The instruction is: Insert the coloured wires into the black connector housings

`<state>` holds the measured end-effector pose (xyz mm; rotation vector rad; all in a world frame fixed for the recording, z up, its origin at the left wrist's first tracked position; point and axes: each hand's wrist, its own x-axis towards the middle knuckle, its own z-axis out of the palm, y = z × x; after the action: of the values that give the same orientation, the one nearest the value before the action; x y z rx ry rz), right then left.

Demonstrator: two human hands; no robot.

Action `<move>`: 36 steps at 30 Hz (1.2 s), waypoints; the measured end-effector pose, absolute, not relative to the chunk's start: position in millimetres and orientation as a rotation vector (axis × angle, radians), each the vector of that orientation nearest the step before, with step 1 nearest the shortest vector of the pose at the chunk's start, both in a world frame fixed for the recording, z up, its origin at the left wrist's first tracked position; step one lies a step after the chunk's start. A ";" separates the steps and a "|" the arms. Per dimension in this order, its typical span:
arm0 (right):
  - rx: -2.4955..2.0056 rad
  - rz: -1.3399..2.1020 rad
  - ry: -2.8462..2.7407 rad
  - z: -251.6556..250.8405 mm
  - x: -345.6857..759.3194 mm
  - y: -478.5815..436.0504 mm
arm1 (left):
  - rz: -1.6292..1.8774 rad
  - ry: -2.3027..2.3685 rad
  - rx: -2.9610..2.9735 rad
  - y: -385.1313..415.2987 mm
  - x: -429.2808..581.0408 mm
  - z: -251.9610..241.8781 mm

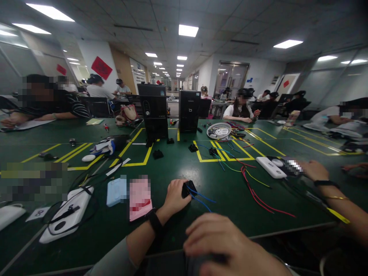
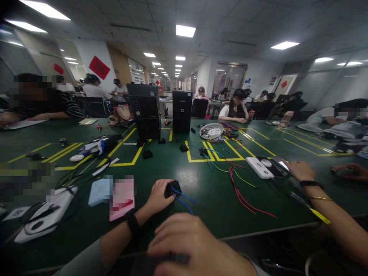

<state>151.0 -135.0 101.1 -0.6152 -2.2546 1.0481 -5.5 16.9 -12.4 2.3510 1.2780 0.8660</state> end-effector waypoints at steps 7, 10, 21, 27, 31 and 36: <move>-1.444 0.288 -2.166 70.8 179.9 -42.1 | 0.965 1.230 2.324 9.9 -3.5 -7.1; -1.453 0.342 -2.313 49.2 175.4 -17.0 | 0.991 1.260 2.304 8.2 -3.9 -5.8; -1.442 0.556 -2.138 27.9 178.2 -11.5 | 0.930 1.323 2.241 15.1 -0.2 -7.8; -1.284 0.498 -2.068 22.1 173.5 -12.6 | 0.880 1.327 2.232 16.4 -1.9 -5.8; -1.220 0.517 -2.167 24.8 174.3 -11.0 | 0.851 1.316 2.243 18.4 -3.0 -5.7; -1.327 0.497 -2.233 32.1 180.8 -9.1 | 0.864 1.292 2.256 18.7 -2.9 -3.9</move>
<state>180.8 -9.1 32.1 -1.3271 -2.2329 0.4968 -2.9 18.7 -3.9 2.2562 1.2917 0.8644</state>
